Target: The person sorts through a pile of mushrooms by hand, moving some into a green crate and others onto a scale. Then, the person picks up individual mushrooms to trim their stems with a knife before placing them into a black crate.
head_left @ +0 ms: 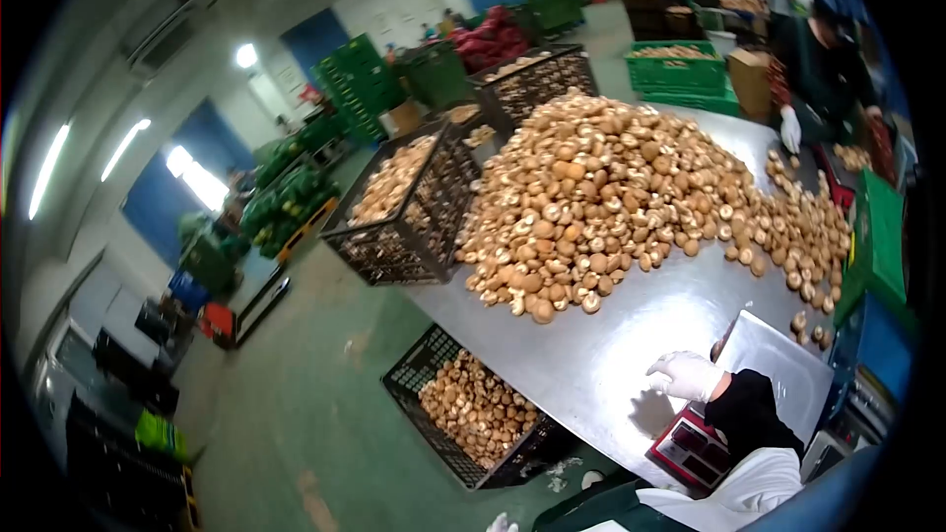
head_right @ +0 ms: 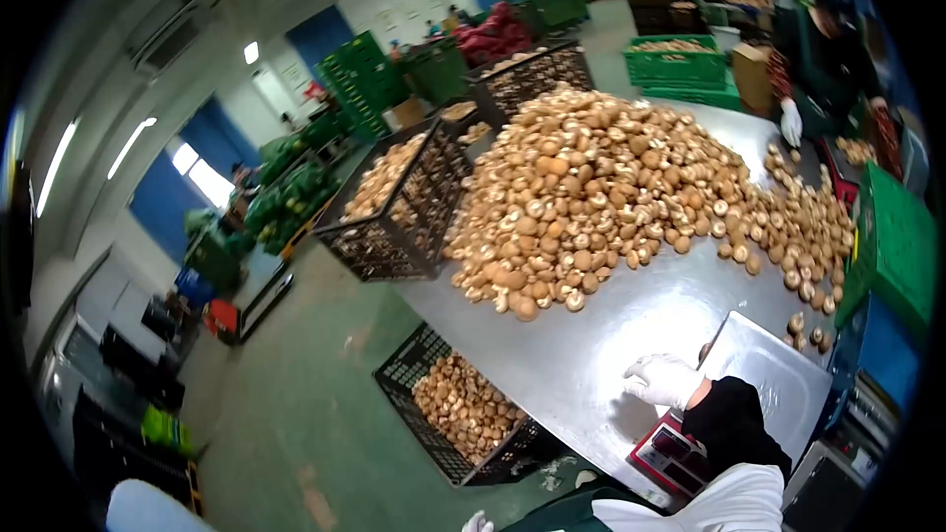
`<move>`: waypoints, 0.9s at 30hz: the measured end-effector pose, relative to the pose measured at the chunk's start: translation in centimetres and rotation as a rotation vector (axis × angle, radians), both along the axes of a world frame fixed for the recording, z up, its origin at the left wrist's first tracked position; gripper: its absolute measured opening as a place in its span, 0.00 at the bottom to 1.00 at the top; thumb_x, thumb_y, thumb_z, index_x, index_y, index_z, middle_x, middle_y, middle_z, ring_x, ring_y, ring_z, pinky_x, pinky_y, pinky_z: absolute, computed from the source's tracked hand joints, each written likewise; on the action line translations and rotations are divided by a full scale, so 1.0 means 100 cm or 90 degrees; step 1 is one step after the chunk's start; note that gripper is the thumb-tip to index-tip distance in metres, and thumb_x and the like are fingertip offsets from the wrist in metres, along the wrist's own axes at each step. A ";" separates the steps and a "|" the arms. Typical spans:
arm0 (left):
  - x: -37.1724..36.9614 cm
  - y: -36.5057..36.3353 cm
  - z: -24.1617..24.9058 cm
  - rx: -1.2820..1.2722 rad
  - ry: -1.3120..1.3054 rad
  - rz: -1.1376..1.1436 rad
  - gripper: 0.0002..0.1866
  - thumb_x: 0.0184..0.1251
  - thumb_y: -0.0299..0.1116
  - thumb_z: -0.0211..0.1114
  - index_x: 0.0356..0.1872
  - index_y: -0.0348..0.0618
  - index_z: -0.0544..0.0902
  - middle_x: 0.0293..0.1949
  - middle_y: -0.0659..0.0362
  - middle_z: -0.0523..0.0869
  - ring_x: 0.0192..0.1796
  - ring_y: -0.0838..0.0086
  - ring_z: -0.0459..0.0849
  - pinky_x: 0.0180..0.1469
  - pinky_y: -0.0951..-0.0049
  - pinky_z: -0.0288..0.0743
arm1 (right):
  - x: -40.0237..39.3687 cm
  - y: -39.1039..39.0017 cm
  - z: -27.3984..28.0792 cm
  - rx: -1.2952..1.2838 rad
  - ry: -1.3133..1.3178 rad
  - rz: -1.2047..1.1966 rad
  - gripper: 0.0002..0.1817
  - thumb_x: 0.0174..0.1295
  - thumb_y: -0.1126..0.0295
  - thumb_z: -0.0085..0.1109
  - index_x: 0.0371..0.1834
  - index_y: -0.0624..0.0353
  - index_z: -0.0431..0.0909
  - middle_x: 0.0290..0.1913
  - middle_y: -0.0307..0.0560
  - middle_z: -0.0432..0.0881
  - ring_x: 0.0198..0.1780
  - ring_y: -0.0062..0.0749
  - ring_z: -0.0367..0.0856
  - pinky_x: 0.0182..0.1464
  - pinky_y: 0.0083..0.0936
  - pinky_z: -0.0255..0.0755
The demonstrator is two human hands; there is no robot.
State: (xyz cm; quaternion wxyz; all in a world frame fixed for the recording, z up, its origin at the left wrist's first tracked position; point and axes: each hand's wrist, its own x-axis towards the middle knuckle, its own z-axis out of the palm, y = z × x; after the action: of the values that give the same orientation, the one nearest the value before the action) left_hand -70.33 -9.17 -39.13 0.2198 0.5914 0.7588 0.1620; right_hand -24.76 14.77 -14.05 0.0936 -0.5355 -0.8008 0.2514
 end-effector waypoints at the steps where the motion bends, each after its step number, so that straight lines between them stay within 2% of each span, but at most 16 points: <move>1: 0.003 0.039 0.042 0.016 -0.135 -0.019 0.23 0.73 0.40 0.54 0.65 0.43 0.69 0.56 0.46 0.76 0.56 0.60 0.75 0.58 0.63 0.70 | 0.003 -0.005 0.000 -0.009 0.005 -0.024 0.21 0.65 0.57 0.47 0.47 0.60 0.81 0.46 0.55 0.82 0.51 0.48 0.79 0.57 0.37 0.69; 2: 0.008 0.071 0.071 0.030 -0.277 -0.032 0.25 0.73 0.40 0.54 0.67 0.42 0.66 0.60 0.43 0.73 0.62 0.55 0.71 0.64 0.62 0.65 | 0.008 -0.010 0.000 -0.023 0.011 -0.032 0.20 0.65 0.57 0.46 0.46 0.60 0.81 0.46 0.55 0.82 0.51 0.48 0.79 0.57 0.37 0.69; 4: 0.011 0.126 0.087 0.154 -0.131 -0.123 0.21 0.74 0.37 0.52 0.63 0.39 0.70 0.57 0.47 0.77 0.51 0.63 0.79 0.55 0.67 0.74 | 0.021 -0.014 0.005 -0.045 0.042 -0.052 0.20 0.64 0.58 0.46 0.46 0.61 0.81 0.44 0.56 0.83 0.50 0.50 0.79 0.56 0.38 0.69; 5: 0.019 0.152 0.095 0.150 -0.139 -0.136 0.21 0.74 0.37 0.52 0.63 0.39 0.70 0.57 0.47 0.77 0.51 0.63 0.79 0.55 0.67 0.74 | 0.027 -0.016 0.008 -0.039 0.041 -0.083 0.20 0.63 0.58 0.47 0.46 0.61 0.81 0.44 0.56 0.83 0.49 0.50 0.79 0.56 0.37 0.69; 8: 0.047 0.227 0.128 0.164 -0.113 -0.203 0.29 0.63 0.38 0.64 0.62 0.36 0.70 0.55 0.43 0.76 0.60 0.52 0.73 0.63 0.62 0.66 | 0.041 -0.023 0.007 -0.005 0.054 -0.149 0.19 0.62 0.59 0.49 0.45 0.61 0.82 0.43 0.57 0.83 0.48 0.50 0.80 0.54 0.37 0.70; 9: 0.059 0.248 0.140 0.160 -0.141 -0.221 0.31 0.60 0.37 0.66 0.64 0.39 0.69 0.57 0.38 0.73 0.61 0.47 0.70 0.65 0.57 0.64 | 0.041 -0.022 0.002 0.022 0.071 -0.174 0.18 0.61 0.60 0.50 0.45 0.61 0.82 0.42 0.57 0.83 0.47 0.50 0.80 0.54 0.37 0.71; 13: 0.078 0.331 0.145 0.225 -0.138 -0.262 0.31 0.60 0.38 0.66 0.64 0.39 0.69 0.61 0.37 0.68 0.64 0.45 0.66 0.67 0.55 0.60 | 0.024 -0.003 -0.008 0.034 0.155 -0.205 0.16 0.58 0.62 0.55 0.44 0.60 0.82 0.42 0.55 0.83 0.46 0.50 0.80 0.52 0.37 0.72; 17: 0.083 0.419 0.136 0.284 -0.143 -0.256 0.32 0.57 0.36 0.68 0.63 0.41 0.70 0.64 0.38 0.66 0.67 0.45 0.62 0.69 0.54 0.56 | -0.019 0.056 0.005 0.110 0.168 -0.173 0.14 0.57 0.63 0.56 0.41 0.58 0.83 0.42 0.54 0.83 0.47 0.47 0.80 0.53 0.36 0.72; 18: 0.084 0.442 0.133 0.305 -0.138 -0.244 0.32 0.57 0.36 0.69 0.63 0.41 0.70 0.65 0.38 0.65 0.68 0.45 0.61 0.69 0.54 0.55 | -0.031 0.074 0.015 0.145 0.119 -0.161 0.15 0.57 0.62 0.57 0.43 0.56 0.83 0.47 0.53 0.81 0.48 0.47 0.79 0.53 0.37 0.71; 20: 0.086 0.487 0.126 0.336 -0.184 -0.202 0.33 0.56 0.36 0.69 0.64 0.41 0.70 0.67 0.39 0.61 0.70 0.45 0.57 0.71 0.52 0.51 | -0.045 0.119 -0.006 0.240 0.078 -0.149 0.18 0.55 0.60 0.59 0.47 0.54 0.81 0.52 0.52 0.79 0.52 0.49 0.77 0.54 0.39 0.69; 22: 0.083 0.532 0.120 0.358 -0.181 -0.151 0.33 0.57 0.36 0.68 0.64 0.40 0.69 0.69 0.38 0.59 0.72 0.45 0.54 0.72 0.51 0.48 | -0.068 0.172 0.003 0.275 0.129 -0.146 0.21 0.54 0.57 0.60 0.50 0.54 0.79 0.56 0.52 0.76 0.55 0.51 0.74 0.57 0.41 0.67; 25: 0.083 0.579 0.120 0.335 -0.193 -0.062 0.33 0.60 0.37 0.65 0.67 0.39 0.66 0.71 0.37 0.54 0.73 0.44 0.50 0.73 0.50 0.44 | -0.099 0.258 -0.002 0.375 0.033 -0.098 0.25 0.54 0.55 0.61 0.53 0.54 0.76 0.60 0.54 0.73 0.60 0.50 0.71 0.61 0.40 0.63; 27: 0.078 0.603 0.108 0.322 -0.155 -0.041 0.34 0.61 0.38 0.64 0.68 0.40 0.65 0.71 0.36 0.52 0.74 0.43 0.48 0.73 0.49 0.43 | -0.123 0.305 -0.002 0.388 -0.035 -0.109 0.27 0.52 0.53 0.61 0.54 0.53 0.76 0.63 0.53 0.70 0.65 0.50 0.64 0.66 0.48 0.57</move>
State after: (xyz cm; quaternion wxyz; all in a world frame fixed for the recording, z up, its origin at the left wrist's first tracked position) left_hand -62.56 51.18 -28.31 0.1598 0.6271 0.6434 0.4089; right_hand -37.02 45.25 -14.23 0.2490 -0.5549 -0.7934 -0.0237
